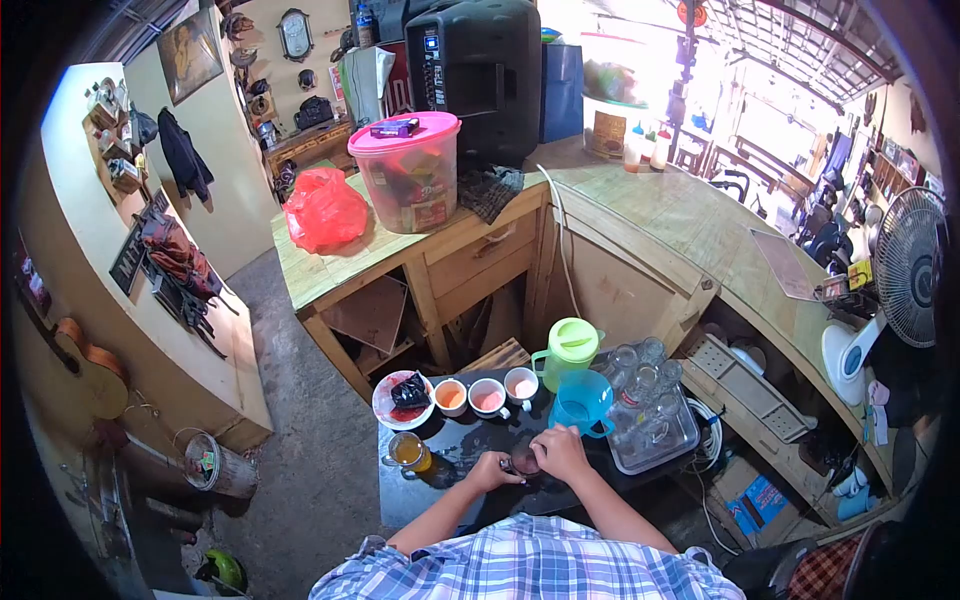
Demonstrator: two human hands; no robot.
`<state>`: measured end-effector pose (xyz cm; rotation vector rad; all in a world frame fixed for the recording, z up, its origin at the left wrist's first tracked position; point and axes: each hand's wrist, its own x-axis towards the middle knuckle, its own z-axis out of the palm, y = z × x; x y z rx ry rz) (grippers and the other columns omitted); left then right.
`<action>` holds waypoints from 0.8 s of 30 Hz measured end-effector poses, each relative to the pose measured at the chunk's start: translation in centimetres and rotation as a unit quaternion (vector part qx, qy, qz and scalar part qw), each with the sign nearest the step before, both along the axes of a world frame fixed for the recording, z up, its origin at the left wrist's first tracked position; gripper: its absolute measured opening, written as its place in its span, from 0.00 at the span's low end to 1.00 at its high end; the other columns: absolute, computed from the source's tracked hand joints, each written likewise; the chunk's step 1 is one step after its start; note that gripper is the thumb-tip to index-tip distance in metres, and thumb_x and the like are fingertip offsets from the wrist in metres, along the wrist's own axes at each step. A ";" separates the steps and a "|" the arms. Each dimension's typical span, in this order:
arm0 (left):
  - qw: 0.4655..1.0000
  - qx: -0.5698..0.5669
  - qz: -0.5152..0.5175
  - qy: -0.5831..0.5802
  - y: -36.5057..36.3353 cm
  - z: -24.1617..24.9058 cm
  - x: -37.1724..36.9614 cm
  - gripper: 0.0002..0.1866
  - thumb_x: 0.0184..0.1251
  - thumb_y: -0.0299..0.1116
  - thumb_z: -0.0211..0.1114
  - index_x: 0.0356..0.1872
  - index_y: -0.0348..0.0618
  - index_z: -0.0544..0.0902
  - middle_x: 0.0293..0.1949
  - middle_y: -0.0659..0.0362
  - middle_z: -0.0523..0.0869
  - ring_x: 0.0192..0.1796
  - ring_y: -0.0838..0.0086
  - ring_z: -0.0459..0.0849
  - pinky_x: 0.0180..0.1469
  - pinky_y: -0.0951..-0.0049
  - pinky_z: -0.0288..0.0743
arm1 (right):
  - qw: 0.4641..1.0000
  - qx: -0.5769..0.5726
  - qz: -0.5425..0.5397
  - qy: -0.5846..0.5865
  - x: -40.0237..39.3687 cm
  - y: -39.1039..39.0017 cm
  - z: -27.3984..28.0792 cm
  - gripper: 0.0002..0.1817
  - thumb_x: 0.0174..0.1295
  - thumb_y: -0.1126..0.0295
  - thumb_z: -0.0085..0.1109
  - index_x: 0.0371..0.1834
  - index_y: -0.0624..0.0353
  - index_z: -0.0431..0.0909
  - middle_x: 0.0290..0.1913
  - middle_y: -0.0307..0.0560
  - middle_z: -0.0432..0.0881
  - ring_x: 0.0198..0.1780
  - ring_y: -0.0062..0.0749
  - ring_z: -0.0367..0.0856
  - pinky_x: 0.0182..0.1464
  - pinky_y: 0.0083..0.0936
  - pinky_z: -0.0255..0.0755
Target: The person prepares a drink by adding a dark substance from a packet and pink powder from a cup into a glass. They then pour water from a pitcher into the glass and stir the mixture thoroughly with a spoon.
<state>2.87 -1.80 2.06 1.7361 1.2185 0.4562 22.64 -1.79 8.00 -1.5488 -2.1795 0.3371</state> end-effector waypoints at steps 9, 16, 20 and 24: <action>1.000 -0.002 0.003 -0.005 0.1 -0.6 -0.1 0.20 0.39 0.37 0.82 0.27 0.33 0.83 0.21 0.54 0.83 0.22 0.75 0.75 0.31 0.68 0.73 | 1.000 -0.022 0.004 0.016 0.0 0.1 0.1 0.06 0.54 0.63 0.62 0.29 0.50 0.86 0.33 0.42 0.86 0.42 0.42 0.82 0.47 0.42 0.68; 1.000 -0.002 0.004 -0.015 -0.1 0.5 -0.1 0.20 0.39 0.37 0.82 0.26 0.34 0.83 0.20 0.55 0.82 0.22 0.77 0.74 0.31 0.68 0.72 | 1.000 -0.015 -0.005 0.006 -0.2 0.0 0.2 0.07 0.55 0.64 0.61 0.28 0.50 0.86 0.34 0.42 0.86 0.44 0.43 0.82 0.50 0.42 0.68; 1.000 -0.009 -0.002 -0.001 0.0 -0.6 -0.1 0.20 0.39 0.38 0.82 0.27 0.34 0.83 0.20 0.55 0.82 0.22 0.77 0.73 0.31 0.68 0.72 | 0.999 0.004 0.013 0.043 -0.2 0.1 -0.1 0.07 0.54 0.63 0.61 0.28 0.51 0.86 0.33 0.42 0.86 0.41 0.42 0.82 0.44 0.42 0.67; 1.000 0.000 0.001 -0.021 0.0 -0.3 -0.2 0.20 0.39 0.38 0.82 0.27 0.34 0.83 0.20 0.55 0.82 0.22 0.76 0.73 0.31 0.68 0.72 | 0.999 -0.042 0.019 0.029 -0.1 0.2 0.1 0.07 0.54 0.63 0.62 0.29 0.51 0.86 0.33 0.41 0.86 0.42 0.42 0.82 0.44 0.42 0.67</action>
